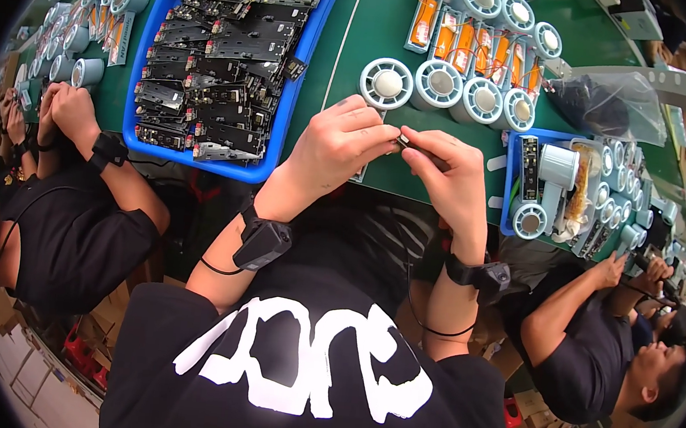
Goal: The person picks up a circuit board and a battery, connects their wires by hand, and presses the board into the handle of a handheld fan. They then pick up a fan motor and place it into the fan's circular housing.
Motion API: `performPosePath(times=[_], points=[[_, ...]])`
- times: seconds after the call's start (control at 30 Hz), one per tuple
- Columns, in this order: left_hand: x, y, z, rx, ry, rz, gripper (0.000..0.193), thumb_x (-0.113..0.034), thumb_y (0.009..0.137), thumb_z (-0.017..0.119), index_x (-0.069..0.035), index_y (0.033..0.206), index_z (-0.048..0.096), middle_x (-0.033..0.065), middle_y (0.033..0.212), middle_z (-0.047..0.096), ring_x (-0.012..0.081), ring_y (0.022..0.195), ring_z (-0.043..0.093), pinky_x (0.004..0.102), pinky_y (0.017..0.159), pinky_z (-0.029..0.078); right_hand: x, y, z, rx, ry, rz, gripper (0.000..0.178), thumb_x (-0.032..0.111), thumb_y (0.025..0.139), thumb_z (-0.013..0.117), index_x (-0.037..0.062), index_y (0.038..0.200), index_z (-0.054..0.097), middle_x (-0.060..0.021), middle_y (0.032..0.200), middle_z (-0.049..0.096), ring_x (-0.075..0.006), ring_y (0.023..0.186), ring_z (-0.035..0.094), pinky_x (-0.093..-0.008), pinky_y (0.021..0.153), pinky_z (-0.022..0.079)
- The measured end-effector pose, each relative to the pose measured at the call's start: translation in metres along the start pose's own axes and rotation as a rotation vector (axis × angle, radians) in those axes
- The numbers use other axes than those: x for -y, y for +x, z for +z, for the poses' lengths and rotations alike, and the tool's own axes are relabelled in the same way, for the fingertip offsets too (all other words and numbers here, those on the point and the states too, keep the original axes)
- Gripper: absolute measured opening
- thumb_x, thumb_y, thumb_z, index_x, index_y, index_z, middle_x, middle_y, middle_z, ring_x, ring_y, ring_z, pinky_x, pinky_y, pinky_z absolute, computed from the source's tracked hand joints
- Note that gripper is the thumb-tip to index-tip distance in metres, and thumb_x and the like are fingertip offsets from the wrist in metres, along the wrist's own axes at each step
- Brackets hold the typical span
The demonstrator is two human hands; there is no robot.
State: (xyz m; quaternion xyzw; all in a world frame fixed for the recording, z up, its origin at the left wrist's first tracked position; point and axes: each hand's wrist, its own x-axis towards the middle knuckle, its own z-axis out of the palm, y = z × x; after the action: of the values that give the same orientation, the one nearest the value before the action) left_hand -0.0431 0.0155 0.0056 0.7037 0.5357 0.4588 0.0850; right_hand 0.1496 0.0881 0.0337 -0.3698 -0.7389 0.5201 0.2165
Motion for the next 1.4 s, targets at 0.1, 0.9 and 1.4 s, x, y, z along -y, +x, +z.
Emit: performPosePath(times=[0.1, 0.9, 1.4], points=[[0.001, -0.002, 0.002, -0.011, 0.002, -0.009, 0.025, -0.008, 0.074, 0.083, -0.005, 0.096, 0.072, 0.0051, 0.080, 0.063, 0.0239, 0.076, 0.062, 0.0347, 0.066, 0.054, -0.001, 0.001, -0.001, 0.033, -0.018, -0.048, 0.030, -0.005, 0.088, 0.071, -0.0007, 0.117, 0.074, -0.0058, 0.092, 0.071, -0.0082, 0.070, 0.063, -0.0215, 0.061, 0.050], [-0.005, -0.009, 0.011, -0.114, 0.011, -0.041, 0.015, 0.002, 0.077, 0.079, -0.003, 0.088, 0.069, 0.0063, 0.078, 0.063, 0.0248, 0.068, 0.058, 0.0345, 0.058, 0.047, -0.012, -0.016, 0.031, -0.194, 0.199, 0.081, 0.029, -0.002, 0.093, 0.069, -0.0012, 0.122, 0.072, -0.0052, 0.100, 0.070, -0.0075, 0.079, 0.065, -0.0210, 0.066, 0.052], [-0.013, 0.003, -0.002, 0.052, 0.027, -0.201, 0.008, -0.007, 0.082, 0.075, -0.004, 0.085, 0.068, 0.0055, 0.078, 0.060, 0.0259, 0.073, 0.061, 0.0377, 0.061, 0.050, -0.012, -0.012, 0.031, -0.317, -0.200, -0.271, 0.032, -0.004, 0.088, 0.072, 0.0026, 0.119, 0.074, -0.0079, 0.095, 0.072, -0.0101, 0.070, 0.063, -0.0228, 0.061, 0.049]])
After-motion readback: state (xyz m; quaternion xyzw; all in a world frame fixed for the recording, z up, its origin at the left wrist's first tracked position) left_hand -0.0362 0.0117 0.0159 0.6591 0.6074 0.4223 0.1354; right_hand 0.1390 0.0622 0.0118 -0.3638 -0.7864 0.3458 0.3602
